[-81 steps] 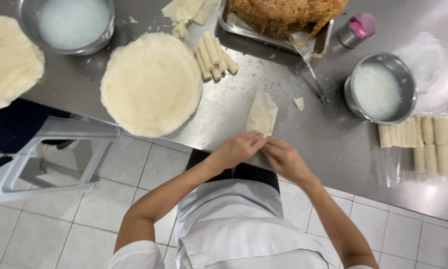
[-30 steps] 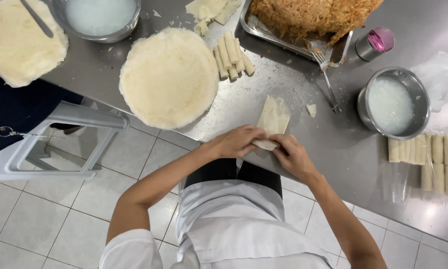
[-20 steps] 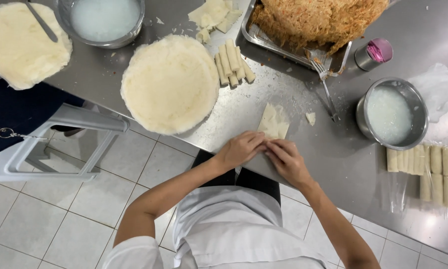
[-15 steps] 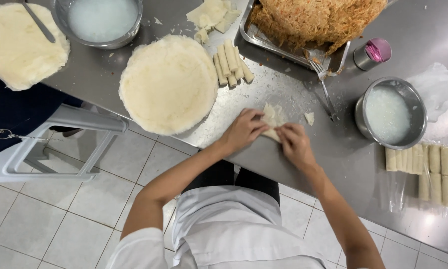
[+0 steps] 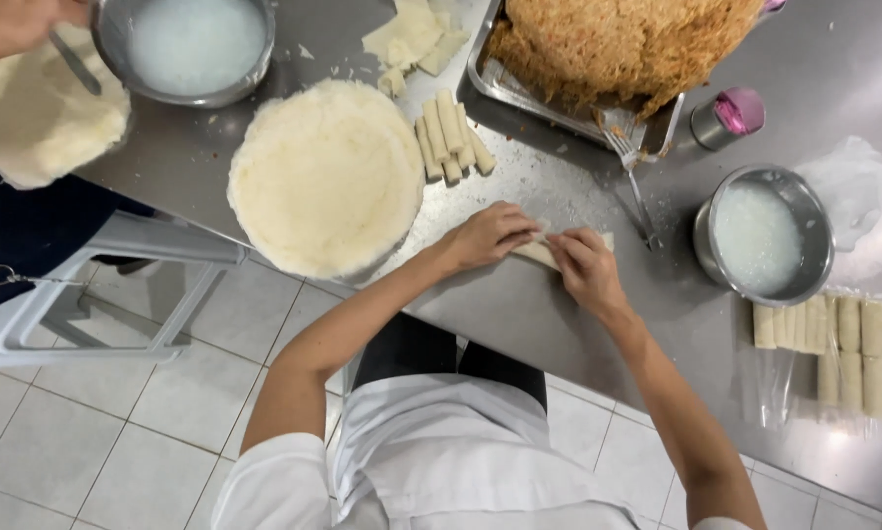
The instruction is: Rolling thin dough wrappers with filling into cylindrical shapes on a production table
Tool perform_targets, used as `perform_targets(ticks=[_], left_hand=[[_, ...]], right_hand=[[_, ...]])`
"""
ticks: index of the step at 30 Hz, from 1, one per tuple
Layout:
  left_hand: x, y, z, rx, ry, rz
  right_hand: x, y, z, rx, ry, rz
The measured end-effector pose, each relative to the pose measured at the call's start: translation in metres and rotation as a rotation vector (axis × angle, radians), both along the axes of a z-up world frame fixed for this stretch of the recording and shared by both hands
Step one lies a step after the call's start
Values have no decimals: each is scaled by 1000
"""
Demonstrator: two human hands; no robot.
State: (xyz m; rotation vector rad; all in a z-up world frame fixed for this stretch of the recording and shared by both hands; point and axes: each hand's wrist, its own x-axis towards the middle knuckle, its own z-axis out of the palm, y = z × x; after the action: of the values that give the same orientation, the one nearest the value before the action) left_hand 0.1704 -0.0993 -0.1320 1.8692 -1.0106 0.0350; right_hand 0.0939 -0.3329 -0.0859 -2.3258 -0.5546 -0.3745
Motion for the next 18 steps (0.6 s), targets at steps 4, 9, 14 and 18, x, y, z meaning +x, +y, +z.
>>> perform_targets(ticks=[4, 9, 14, 18], left_hand=[[-10, 9, -9, 16, 25, -70], [32, -5, -14, -42, 22, 60], [17, 1, -10, 14, -122, -82], [7, 2, -25, -10, -123, -54]], right_hand=[[-13, 12, 14, 56, 14, 94], [29, 3, 7, 72, 42, 38], [12, -2, 1, 65, 23, 68], [0, 2, -9, 61, -33, 50]])
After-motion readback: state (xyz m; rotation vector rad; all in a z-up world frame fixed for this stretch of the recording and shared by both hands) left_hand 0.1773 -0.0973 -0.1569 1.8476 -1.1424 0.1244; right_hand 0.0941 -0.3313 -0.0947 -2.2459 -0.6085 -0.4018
